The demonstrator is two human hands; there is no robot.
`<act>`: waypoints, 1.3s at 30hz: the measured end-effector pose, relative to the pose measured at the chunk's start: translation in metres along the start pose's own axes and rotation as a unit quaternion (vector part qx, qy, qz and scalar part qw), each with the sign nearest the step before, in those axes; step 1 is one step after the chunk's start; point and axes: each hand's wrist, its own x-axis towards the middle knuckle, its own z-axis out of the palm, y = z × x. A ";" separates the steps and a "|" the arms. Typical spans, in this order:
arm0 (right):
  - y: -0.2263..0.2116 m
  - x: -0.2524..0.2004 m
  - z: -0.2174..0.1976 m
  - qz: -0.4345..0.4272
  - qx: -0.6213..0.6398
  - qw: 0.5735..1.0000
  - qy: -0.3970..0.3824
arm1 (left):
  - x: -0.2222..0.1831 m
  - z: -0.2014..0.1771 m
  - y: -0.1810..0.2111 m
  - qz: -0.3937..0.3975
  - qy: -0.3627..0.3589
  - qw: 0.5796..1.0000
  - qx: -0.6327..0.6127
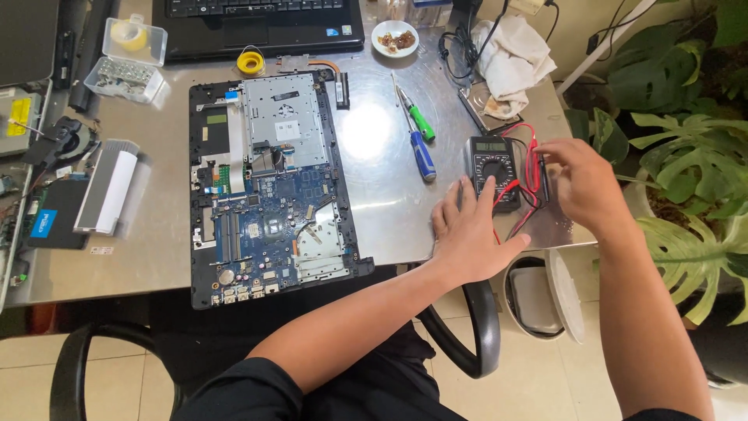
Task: Testing a laptop motherboard with a digital multimeter and then soldering a component.
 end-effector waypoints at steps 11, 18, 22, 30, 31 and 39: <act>-0.049 0.076 -0.015 -0.108 -0.088 0.990 0.020 | -0.090 -0.011 -0.035 0.332 0.031 0.932 -0.143; -0.084 0.141 0.011 0.125 -0.114 0.979 -0.113 | -0.131 -0.111 -0.072 0.379 0.088 0.906 -0.165; -0.071 0.148 0.022 0.195 -0.092 0.974 -0.073 | -0.147 -0.158 -0.113 0.349 0.188 0.909 -0.126; -0.067 0.129 0.015 0.255 -0.114 0.960 -0.008 | -0.173 -0.204 -0.206 0.183 0.367 0.908 -0.082; -0.063 0.131 0.014 0.258 -0.127 0.958 -0.024 | -0.174 -0.207 -0.213 0.155 0.370 0.913 -0.070; -0.033 0.149 0.008 0.202 -0.188 0.960 -0.056 | -0.165 -0.226 -0.246 0.142 0.343 0.926 0.066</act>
